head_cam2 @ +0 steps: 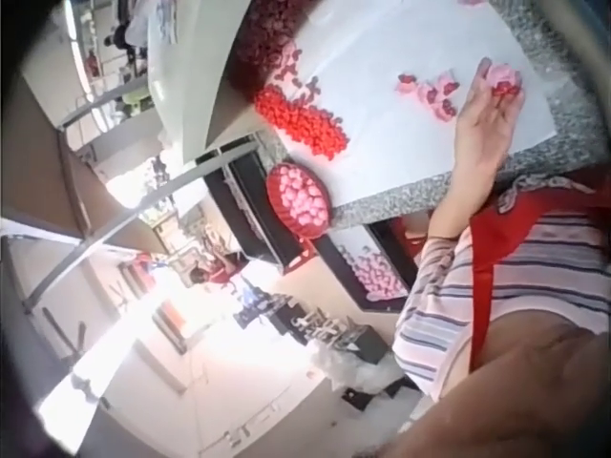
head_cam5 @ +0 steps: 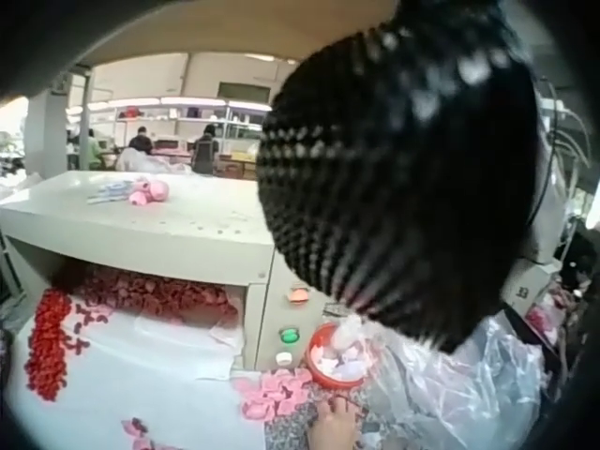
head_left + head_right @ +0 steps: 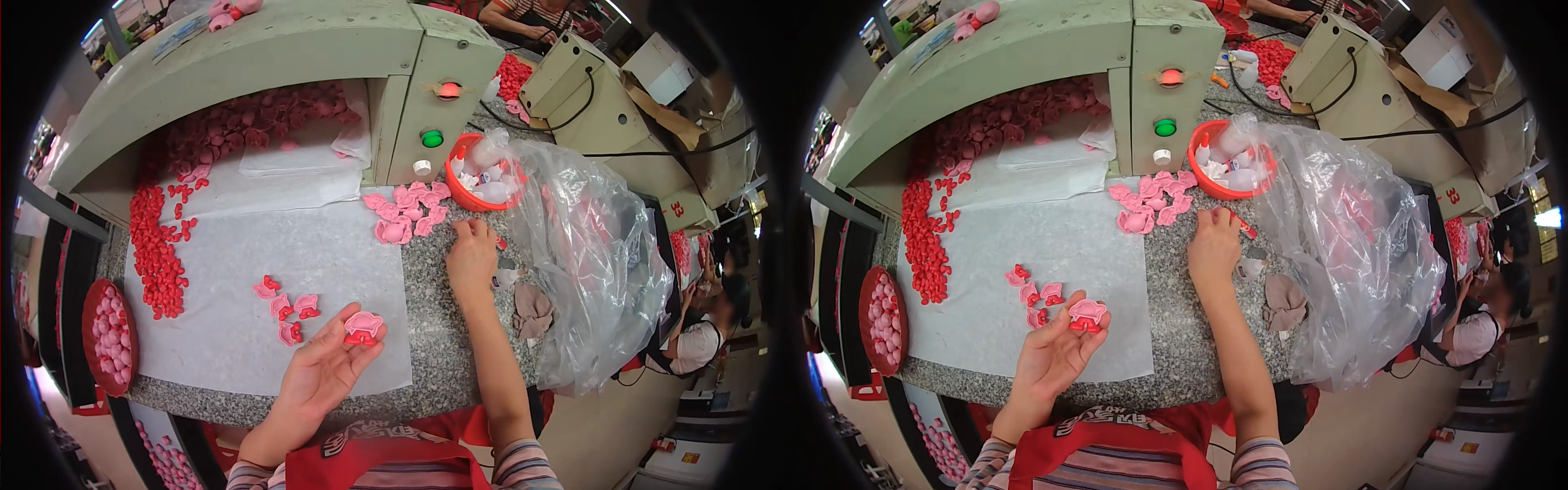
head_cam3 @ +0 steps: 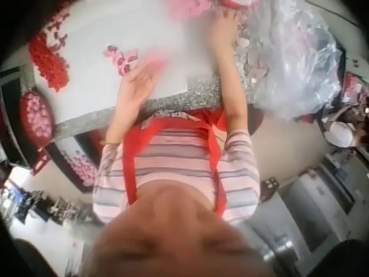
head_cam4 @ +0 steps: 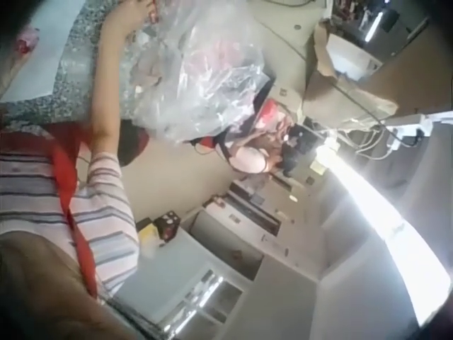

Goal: Applying glue to small pink plastic toy components and assembling them into flower shapes.

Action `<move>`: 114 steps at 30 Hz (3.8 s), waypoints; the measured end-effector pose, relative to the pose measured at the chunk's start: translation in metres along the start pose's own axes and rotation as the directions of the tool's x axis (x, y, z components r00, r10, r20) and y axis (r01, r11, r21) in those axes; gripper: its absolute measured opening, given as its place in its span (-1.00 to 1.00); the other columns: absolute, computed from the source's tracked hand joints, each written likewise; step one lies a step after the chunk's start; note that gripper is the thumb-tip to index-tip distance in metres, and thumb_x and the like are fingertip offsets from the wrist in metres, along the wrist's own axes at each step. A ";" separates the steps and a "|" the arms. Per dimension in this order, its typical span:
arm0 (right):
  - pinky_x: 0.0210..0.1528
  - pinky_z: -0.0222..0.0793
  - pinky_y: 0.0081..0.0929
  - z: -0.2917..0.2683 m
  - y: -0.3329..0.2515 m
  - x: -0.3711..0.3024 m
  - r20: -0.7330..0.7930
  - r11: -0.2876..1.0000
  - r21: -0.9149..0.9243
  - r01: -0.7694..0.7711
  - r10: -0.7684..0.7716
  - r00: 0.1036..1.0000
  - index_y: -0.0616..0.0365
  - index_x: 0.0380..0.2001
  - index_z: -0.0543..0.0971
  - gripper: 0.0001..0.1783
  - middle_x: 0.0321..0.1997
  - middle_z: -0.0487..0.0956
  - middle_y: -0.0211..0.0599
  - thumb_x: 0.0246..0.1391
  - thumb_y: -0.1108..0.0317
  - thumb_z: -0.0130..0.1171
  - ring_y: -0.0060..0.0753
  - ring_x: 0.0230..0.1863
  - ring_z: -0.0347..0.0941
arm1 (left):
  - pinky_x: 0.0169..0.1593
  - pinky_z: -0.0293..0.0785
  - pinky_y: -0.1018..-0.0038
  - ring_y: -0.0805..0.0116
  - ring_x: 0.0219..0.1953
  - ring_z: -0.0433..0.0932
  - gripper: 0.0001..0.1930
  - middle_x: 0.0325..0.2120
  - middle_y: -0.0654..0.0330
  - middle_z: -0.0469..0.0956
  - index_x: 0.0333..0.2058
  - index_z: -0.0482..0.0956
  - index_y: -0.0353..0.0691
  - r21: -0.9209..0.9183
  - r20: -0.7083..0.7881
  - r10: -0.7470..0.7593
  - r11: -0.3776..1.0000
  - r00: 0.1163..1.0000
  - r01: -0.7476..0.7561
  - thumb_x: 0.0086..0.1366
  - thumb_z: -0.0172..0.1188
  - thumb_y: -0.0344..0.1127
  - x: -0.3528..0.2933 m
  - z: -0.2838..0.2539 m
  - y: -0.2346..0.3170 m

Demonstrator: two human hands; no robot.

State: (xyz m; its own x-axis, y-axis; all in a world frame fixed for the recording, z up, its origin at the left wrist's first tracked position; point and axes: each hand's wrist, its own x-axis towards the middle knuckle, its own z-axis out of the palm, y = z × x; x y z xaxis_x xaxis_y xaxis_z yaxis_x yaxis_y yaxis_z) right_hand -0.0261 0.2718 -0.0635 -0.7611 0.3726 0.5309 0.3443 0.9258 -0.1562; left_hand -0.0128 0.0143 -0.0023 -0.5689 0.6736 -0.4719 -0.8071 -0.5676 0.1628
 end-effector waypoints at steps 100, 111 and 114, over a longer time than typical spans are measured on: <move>-0.29 0.45 -0.32 -0.108 -0.098 -0.094 -0.283 0.668 0.681 0.299 -0.136 0.950 0.20 -0.37 0.54 -0.73 -0.26 0.51 -0.20 -0.24 0.66 0.21 -0.19 -0.30 0.50 | -0.09 0.37 0.50 0.27 -0.10 0.42 -0.53 -0.10 -0.05 0.39 -0.03 0.41 -0.33 0.629 0.586 0.470 0.249 0.660 -0.736 0.01 0.18 -0.64 -0.011 -0.004 -0.030; -0.22 0.42 -0.34 -0.113 -0.094 -0.094 -0.257 0.634 0.714 0.298 -0.158 0.953 0.14 -0.37 0.55 -0.72 -0.25 0.52 -0.28 -0.27 0.62 0.25 -0.25 -0.28 0.50 | -0.06 0.39 0.45 0.22 -0.10 0.44 -0.59 -0.11 -0.09 0.38 -0.06 0.43 -0.33 0.602 0.551 0.484 0.334 0.680 -0.725 0.04 0.16 -0.61 -0.014 -0.002 -0.033; -0.21 0.41 -0.34 -0.111 -0.095 -0.094 -0.256 0.642 0.705 0.302 -0.167 0.952 0.12 -0.37 0.56 -0.72 -0.25 0.52 -0.30 -0.27 0.60 0.25 -0.27 -0.28 0.50 | -0.05 0.38 0.43 0.20 -0.09 0.43 -0.62 -0.10 -0.10 0.37 -0.06 0.43 -0.33 0.581 0.525 0.481 0.399 0.702 -0.709 0.09 0.13 -0.57 -0.014 -0.004 -0.033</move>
State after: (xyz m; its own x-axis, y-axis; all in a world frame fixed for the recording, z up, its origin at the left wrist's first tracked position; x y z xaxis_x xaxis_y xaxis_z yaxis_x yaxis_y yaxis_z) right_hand 0.0740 0.1416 -0.0061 -0.6415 0.1836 0.7448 -0.3964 0.7519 -0.5267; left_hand 0.0219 0.0219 -0.0044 -0.8706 0.4484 0.2025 -0.0109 -0.4291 0.9032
